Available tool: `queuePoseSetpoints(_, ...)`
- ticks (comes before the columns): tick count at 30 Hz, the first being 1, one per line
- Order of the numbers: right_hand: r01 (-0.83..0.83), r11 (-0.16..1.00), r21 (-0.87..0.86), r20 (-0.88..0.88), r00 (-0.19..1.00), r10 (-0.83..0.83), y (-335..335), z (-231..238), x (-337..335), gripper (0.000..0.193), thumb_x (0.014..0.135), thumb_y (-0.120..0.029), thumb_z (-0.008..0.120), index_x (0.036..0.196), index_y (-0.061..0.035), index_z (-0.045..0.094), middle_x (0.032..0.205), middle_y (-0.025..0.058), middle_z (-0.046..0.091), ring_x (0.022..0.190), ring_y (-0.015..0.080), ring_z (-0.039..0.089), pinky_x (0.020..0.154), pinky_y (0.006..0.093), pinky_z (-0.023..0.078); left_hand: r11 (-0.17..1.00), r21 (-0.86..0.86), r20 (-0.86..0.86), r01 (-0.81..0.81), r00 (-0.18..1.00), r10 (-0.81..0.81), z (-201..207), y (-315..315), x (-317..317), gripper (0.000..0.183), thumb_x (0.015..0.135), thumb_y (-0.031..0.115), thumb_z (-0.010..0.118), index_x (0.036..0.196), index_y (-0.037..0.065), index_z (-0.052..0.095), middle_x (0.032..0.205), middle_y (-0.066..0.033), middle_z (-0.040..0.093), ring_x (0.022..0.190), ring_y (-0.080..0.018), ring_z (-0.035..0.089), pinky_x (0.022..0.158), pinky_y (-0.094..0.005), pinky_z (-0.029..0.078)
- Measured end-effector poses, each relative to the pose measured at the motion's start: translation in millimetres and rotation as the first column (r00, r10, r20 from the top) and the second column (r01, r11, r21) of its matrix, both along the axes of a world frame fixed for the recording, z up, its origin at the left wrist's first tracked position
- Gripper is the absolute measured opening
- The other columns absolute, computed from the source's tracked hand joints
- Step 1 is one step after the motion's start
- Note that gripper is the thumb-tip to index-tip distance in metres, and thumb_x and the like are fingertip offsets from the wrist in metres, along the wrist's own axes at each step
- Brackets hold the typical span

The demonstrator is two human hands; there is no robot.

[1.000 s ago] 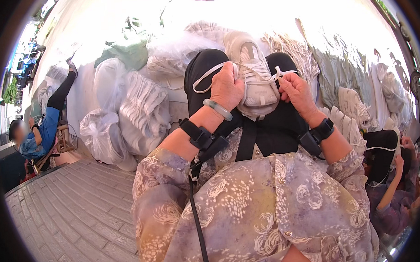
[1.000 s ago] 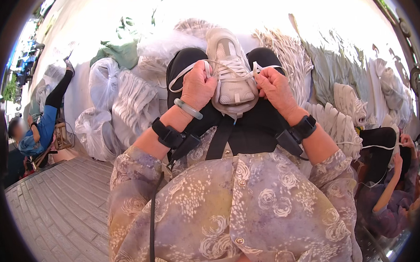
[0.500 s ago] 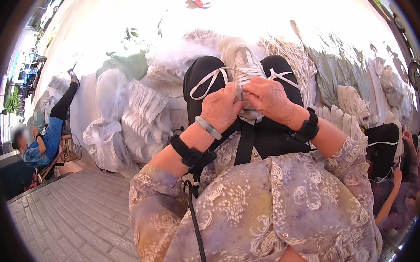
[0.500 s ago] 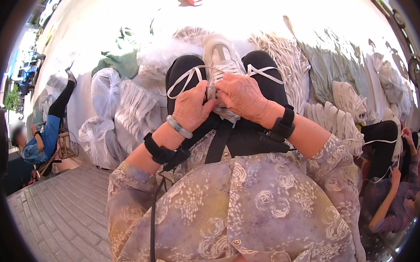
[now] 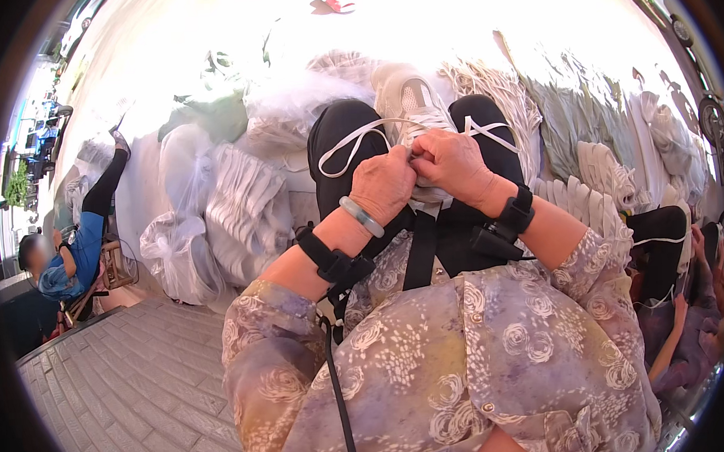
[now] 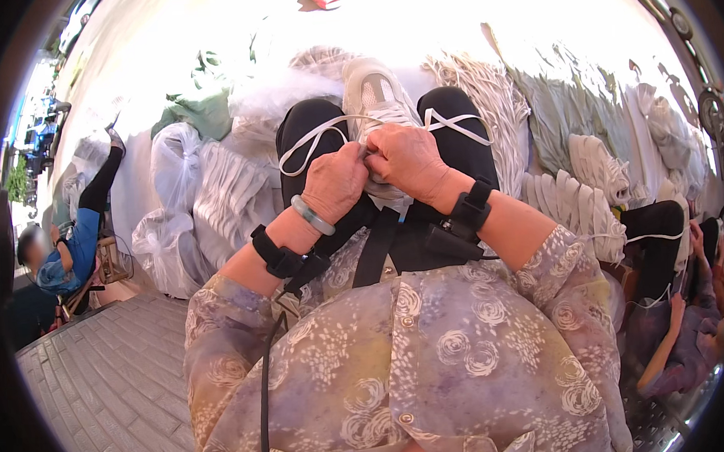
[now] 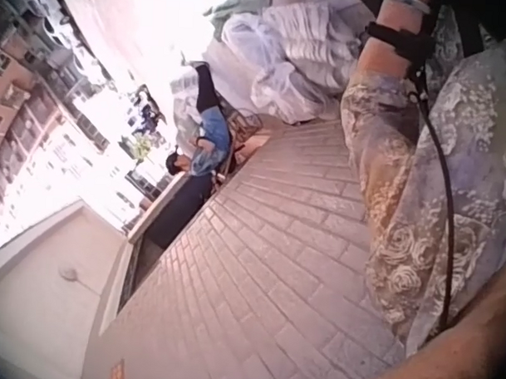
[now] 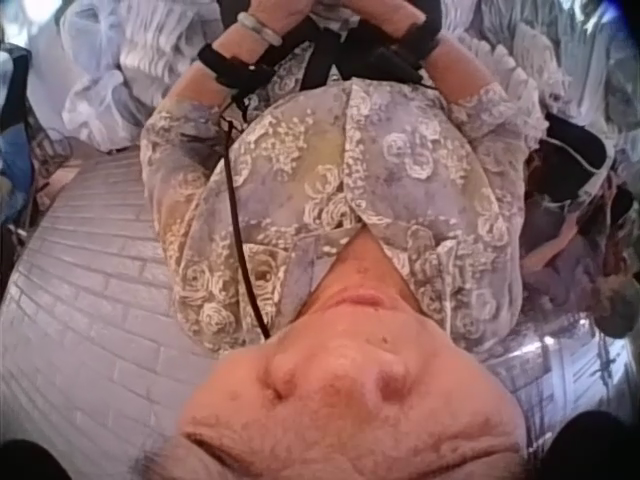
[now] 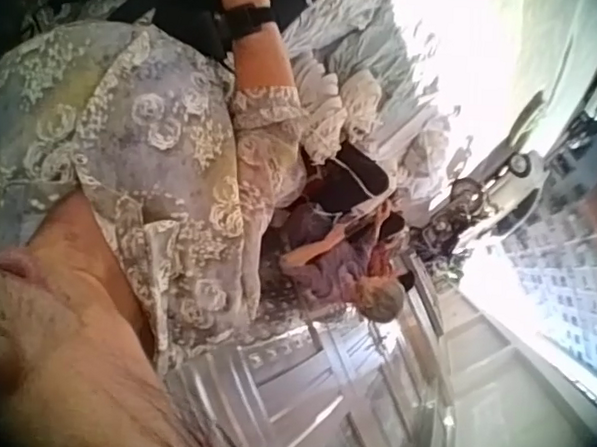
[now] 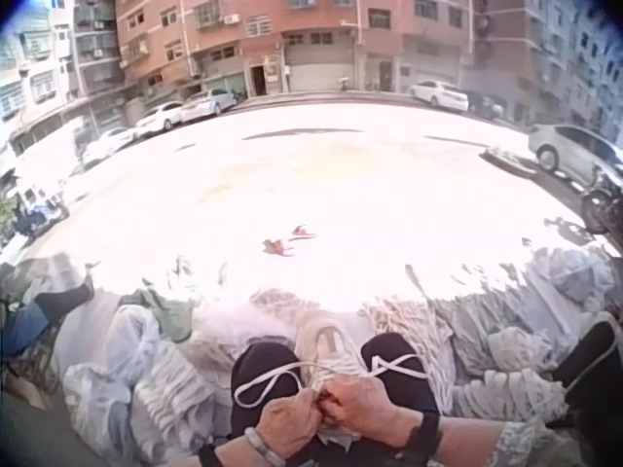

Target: Lace a white shoe by threading the shoelaces through the eyelets.

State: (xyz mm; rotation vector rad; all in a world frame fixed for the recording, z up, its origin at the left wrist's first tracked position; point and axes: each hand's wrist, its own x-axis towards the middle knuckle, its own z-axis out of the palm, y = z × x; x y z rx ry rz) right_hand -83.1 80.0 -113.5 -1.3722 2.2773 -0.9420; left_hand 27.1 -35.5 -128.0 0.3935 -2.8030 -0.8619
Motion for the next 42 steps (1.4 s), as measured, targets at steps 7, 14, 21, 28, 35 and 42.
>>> queuePoseSetpoints(7,-0.017,0.999,0.029,-0.095,0.995,0.020,-10,-1,1,0.014,0.072,-0.019,0.059,0.072,-0.0045,0.058,0.074,0.0156,0.060,0.072,0.0347,0.060,0.064,0.0436,0.046,0.999,0.027,0.020,0.025,0.999,-0.025,4,-9,1,0.013,0.079,0.009,0.050,0.089,0.001,0.054,0.067,-0.0206,0.058,0.067,-0.0365,0.060,0.060,-0.0436,0.047)
queuePoseSetpoints(14,-0.008,0.998,0.057,-0.079,0.997,0.012,-12,2,5,0.013,0.074,-0.017,0.057,0.073,-0.0036,0.059,0.074,0.0181,0.062,0.073,0.0364,0.061,0.065,0.0448,0.046,0.954,0.299,-0.005,0.024,1.000,-0.023,-1,-20,8,0.017,0.082,0.011,0.050,0.093,0.001,0.058,0.072,-0.0198,0.060,0.069,-0.0369,0.060,0.063,-0.0399,0.048)
queuePoseSetpoints(21,-0.079,0.992,0.095,-0.244,0.965,0.100,-9,10,7,0.008,0.075,-0.010,0.055,0.080,-0.0045,0.058,0.074,0.0164,0.058,0.072,0.0349,0.059,0.061,0.0422,0.045,0.983,0.180,-0.039,0.025,0.999,-0.018,6,-6,4,0.025,0.083,0.010,0.046,0.106,0.004,0.054,0.074,-0.0206,0.061,0.071,-0.0370,0.060,0.064,-0.0419,0.048)
queuePoseSetpoints(28,0.059,0.986,0.157,-0.411,0.912,0.011,104,21,-32,0.007,0.077,-0.009,0.056,0.074,-0.0053,0.050,0.071,0.0127,0.054,0.069,0.0331,0.057,0.059,0.0413,0.044,1.000,-0.005,0.102,0.016,0.995,-0.016,17,-1,12,0.032,0.079,0.010,0.048,0.109,0.001,0.051,0.078,-0.0217,0.061,0.072,-0.0379,0.060,0.066,-0.0439,0.048)
queuePoseSetpoints(35,0.346,0.911,0.225,-0.179,0.934,-0.310,276,-45,-69,0.007,0.078,-0.009,0.057,0.080,-0.0034,0.054,0.075,0.0151,0.053,0.074,0.0347,0.054,0.064,0.0409,0.042,0.991,0.132,-0.035,-0.034,0.999,0.039,12,-2,14,0.028,0.082,0.016,0.057,0.104,-0.001,0.052,0.071,-0.0165,0.062,0.064,-0.0300,0.061,0.060,-0.0355,0.048)
queuePoseSetpoints(42,0.041,0.997,0.060,-0.113,0.993,-0.034,178,-5,-42,0.021,0.072,-0.010,0.064,0.091,-0.0027,0.057,0.090,0.0132,0.057,0.086,0.0322,0.055,0.074,0.0389,0.043,0.926,0.309,-0.031,-0.218,0.971,0.238,4,-15,-9,0.030,0.078,0.014,0.061,0.101,-0.001,0.049,0.064,-0.0095,0.061,0.055,-0.0214,0.060,0.056,-0.0311,0.047)
